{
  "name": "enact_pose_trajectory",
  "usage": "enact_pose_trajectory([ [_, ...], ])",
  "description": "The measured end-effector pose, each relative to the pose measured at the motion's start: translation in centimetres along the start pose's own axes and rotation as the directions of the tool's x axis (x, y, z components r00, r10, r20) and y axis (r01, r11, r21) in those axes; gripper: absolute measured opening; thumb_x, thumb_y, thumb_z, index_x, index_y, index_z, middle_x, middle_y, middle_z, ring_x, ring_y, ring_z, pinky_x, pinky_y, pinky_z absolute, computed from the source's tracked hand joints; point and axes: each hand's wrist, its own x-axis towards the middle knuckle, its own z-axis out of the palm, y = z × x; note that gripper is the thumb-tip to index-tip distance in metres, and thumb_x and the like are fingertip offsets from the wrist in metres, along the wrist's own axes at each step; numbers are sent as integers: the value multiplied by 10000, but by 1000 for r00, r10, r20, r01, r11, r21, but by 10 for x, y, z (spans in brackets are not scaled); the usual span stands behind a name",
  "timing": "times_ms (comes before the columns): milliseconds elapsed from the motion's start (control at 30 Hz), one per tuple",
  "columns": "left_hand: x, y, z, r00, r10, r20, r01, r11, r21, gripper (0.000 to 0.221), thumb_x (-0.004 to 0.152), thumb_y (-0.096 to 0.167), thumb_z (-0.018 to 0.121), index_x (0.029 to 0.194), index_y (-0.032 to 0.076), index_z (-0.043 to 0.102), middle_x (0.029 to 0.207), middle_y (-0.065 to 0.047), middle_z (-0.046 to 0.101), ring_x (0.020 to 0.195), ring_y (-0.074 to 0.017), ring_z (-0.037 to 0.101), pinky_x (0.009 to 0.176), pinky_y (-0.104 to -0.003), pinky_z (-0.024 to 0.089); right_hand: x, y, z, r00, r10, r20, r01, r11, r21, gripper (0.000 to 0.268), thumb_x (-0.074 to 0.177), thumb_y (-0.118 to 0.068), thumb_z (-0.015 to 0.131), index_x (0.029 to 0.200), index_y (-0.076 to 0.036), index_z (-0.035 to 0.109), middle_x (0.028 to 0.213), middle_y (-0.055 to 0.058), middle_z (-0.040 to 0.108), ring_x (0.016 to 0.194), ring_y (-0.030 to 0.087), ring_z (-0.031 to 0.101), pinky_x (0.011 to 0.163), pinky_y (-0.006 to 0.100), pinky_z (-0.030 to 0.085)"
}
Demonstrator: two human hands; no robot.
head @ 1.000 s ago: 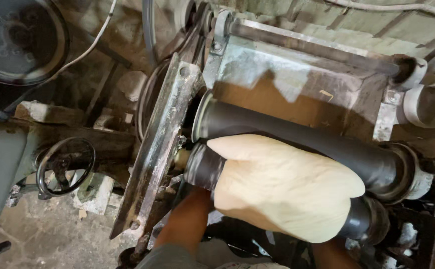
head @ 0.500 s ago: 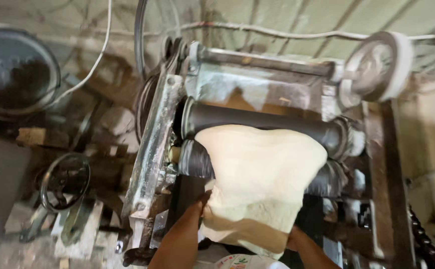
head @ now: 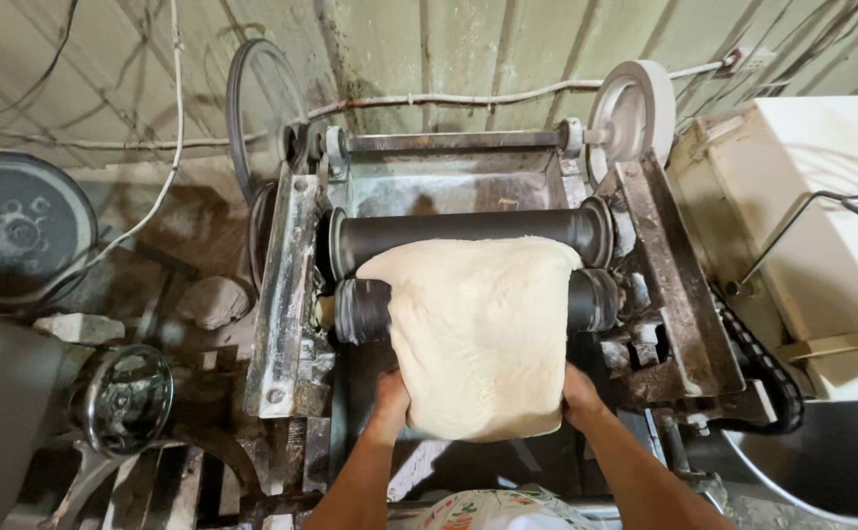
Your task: The person feeds a piece of dough through the rollers of a mechanical sheeter by hand, catching it on the other side and repeating the process several times.
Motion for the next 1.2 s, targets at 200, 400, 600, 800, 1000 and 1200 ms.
enact_pose_trajectory([
  [200,-69,105,27,986,117,121,-139,972,188,566,951,549,548,1162,53,720,1037,-124,778,946,-234,730,829,-369,555,-36,-61,71,985,-126,-116,127,992,6,726,945,-638,438,1339,-57,621,1316,94,699,1185,200,655,1009,330,501],
  [400,-86,159,51,956,260,-135,-140,811,568,481,1007,466,547,1170,68,763,966,-196,773,876,-321,743,820,-389,557,-7,-38,43,771,-372,-517,120,882,-455,752,1033,-629,555,984,99,736,921,136,706,828,178,585,763,358,484],
  [600,-105,130,12,731,679,-64,-552,644,529,532,1029,391,488,1383,-1,545,1196,-255,621,966,-329,676,834,-391,577,-20,-12,-25,835,-100,-542,198,972,125,491,1097,-557,455,755,-206,462,616,5,429,518,163,376,580,364,427],
  [800,-30,41,-40,955,13,-296,131,878,460,501,1047,419,463,1340,38,604,1168,-193,741,1059,-283,710,906,-404,548,64,22,-71,866,-92,-492,53,994,-92,283,1018,-373,518,1163,-130,536,1013,-2,642,891,149,603,806,402,526],
  [1000,102,-3,-5,950,-311,-17,312,950,23,488,1043,389,466,1333,22,603,1181,-203,728,1062,-298,704,911,-417,551,165,7,-65,894,112,-433,-279,897,-344,329,1021,-368,501,1223,-109,518,1099,28,625,967,175,596,857,404,517],
  [1200,135,3,-5,952,-272,144,290,948,-129,475,1039,359,469,1327,5,602,1195,-213,716,1065,-314,698,917,-429,553,158,19,-69,880,296,-372,-431,826,-362,379,1023,-364,484,1283,-88,501,1186,57,607,1044,202,589,907,406,508],
])
